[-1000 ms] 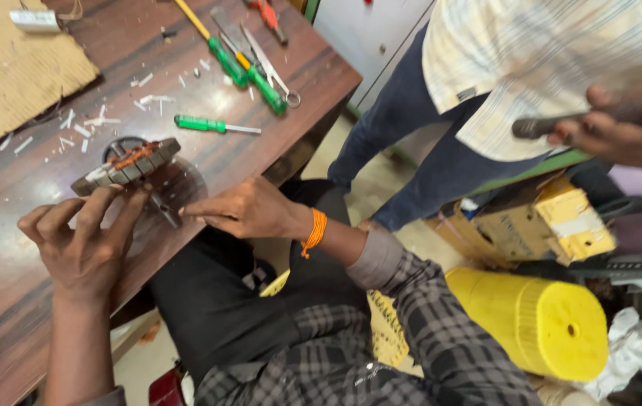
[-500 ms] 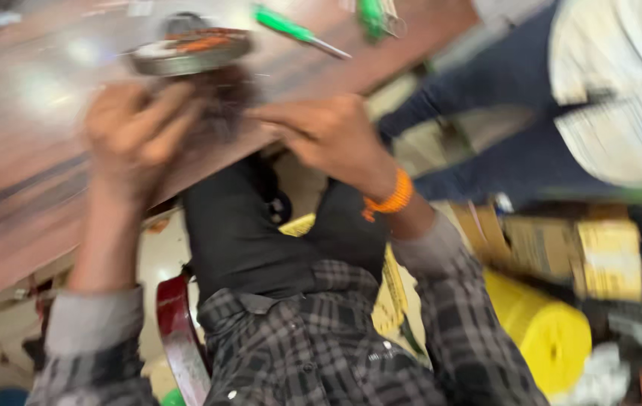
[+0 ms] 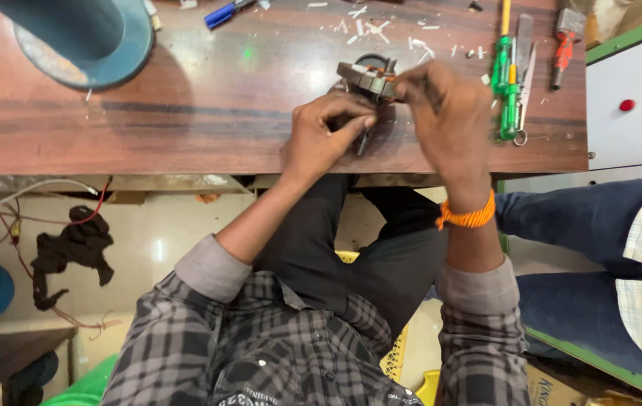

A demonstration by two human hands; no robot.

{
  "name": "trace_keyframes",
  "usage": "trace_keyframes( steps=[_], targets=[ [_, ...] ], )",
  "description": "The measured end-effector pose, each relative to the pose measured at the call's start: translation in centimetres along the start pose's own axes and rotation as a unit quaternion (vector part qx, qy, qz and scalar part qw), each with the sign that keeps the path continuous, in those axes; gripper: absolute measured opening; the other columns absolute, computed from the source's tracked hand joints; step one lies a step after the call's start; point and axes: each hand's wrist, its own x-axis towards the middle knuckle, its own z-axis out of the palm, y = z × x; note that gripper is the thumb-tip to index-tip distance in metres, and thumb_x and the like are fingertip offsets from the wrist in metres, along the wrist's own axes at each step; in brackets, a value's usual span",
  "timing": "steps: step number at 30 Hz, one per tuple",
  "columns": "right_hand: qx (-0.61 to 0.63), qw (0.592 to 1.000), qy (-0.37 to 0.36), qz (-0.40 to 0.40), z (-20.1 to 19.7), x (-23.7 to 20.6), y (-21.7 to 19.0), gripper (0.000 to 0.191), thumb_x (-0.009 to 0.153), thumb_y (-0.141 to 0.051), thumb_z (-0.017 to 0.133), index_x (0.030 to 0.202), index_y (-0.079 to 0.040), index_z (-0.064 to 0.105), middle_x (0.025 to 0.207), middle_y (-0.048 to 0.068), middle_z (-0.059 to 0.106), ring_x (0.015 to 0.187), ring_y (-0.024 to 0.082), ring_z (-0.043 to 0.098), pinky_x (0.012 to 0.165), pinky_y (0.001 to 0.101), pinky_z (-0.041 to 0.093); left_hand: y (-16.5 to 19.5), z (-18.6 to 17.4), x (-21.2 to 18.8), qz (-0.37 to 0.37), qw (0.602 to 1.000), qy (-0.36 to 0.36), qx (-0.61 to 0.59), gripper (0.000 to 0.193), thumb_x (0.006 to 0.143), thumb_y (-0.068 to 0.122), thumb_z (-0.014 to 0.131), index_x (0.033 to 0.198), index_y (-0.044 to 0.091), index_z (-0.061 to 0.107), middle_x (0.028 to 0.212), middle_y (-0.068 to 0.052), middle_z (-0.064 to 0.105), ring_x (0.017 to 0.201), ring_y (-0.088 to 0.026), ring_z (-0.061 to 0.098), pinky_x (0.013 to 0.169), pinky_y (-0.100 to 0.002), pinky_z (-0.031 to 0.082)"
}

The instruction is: The person sits at a workbench repairing a small electric motor armature with copper windings. They hold the armature, work on its commutator and shaft by hand, pick up a green-handled screwdriver to work on the assembly, and continue turning and manipulating the motor parts throughout the clip.

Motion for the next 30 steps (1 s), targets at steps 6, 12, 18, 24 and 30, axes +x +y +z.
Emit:
trace_keyframes(
  steps=[6,12,18,24,30],
  targets=[
    [0.058,0.996,-0.042,0.058,0.4,3.5,2.4,0.003,0.098,-0.005,0.078,0.099,-0.003,0.076,0.068,-0.001,0.058,0.061,0.005,0.045,0.054,0.0261,0.035,-1.0,3.0,-0.6,-0.188,0.965,0.070,-0.167,0.011,0.094,0.012,0.078,0.096,0.001,0.076,0.074,0.000,0.069,0.060,-0.003,0.055,0.051,-0.022,0.041],
    [0.111,0.981,-0.064,0.143,2.2,5.1,6.7,0.008,0.098,-0.009,0.079,0.099,-0.002,0.076,0.066,-0.006,0.050,0.061,0.003,0.040,0.054,0.0270,0.029,-1.5,4.1,0.0,-0.234,0.947,0.116,-0.187,0.012,0.093,0.012,0.075,0.094,0.000,0.074,0.069,0.000,0.066,0.052,-0.004,0.052,0.046,-0.024,0.039],
    [0.161,0.966,-0.026,0.200,2.1,4.3,9.3,0.011,0.093,-0.008,0.080,0.097,0.001,0.075,0.071,-0.004,0.064,0.063,0.001,0.049,0.056,0.0222,0.036,2.1,3.5,0.6,-0.050,0.989,0.128,0.062,0.006,0.097,0.011,0.076,0.101,0.009,0.073,0.091,-0.003,0.072,0.077,-0.012,0.067,0.068,-0.028,0.052],
    [0.259,0.936,0.019,0.236,1.9,1.0,11.2,0.011,0.098,-0.008,0.075,0.101,0.002,0.076,0.083,-0.002,0.072,0.071,0.003,0.059,0.062,0.0224,0.044,4.0,-1.3,3.6,0.269,0.897,-0.054,0.346,0.054,0.089,0.016,0.082,0.140,0.014,0.066,0.140,0.000,0.067,0.125,-0.027,0.051,0.104,-0.044,0.039],
    [0.258,0.942,0.063,0.206,0.2,-0.5,9.8,0.010,0.098,-0.006,0.077,0.103,0.003,0.076,0.089,-0.001,0.073,0.079,0.003,0.062,0.069,0.0207,0.047,1.3,-3.3,8.5,0.268,0.908,-0.217,0.235,0.053,0.081,0.014,0.088,0.130,0.022,0.069,0.114,0.003,0.070,0.104,-0.028,0.058,0.094,-0.042,0.050]
  ],
)
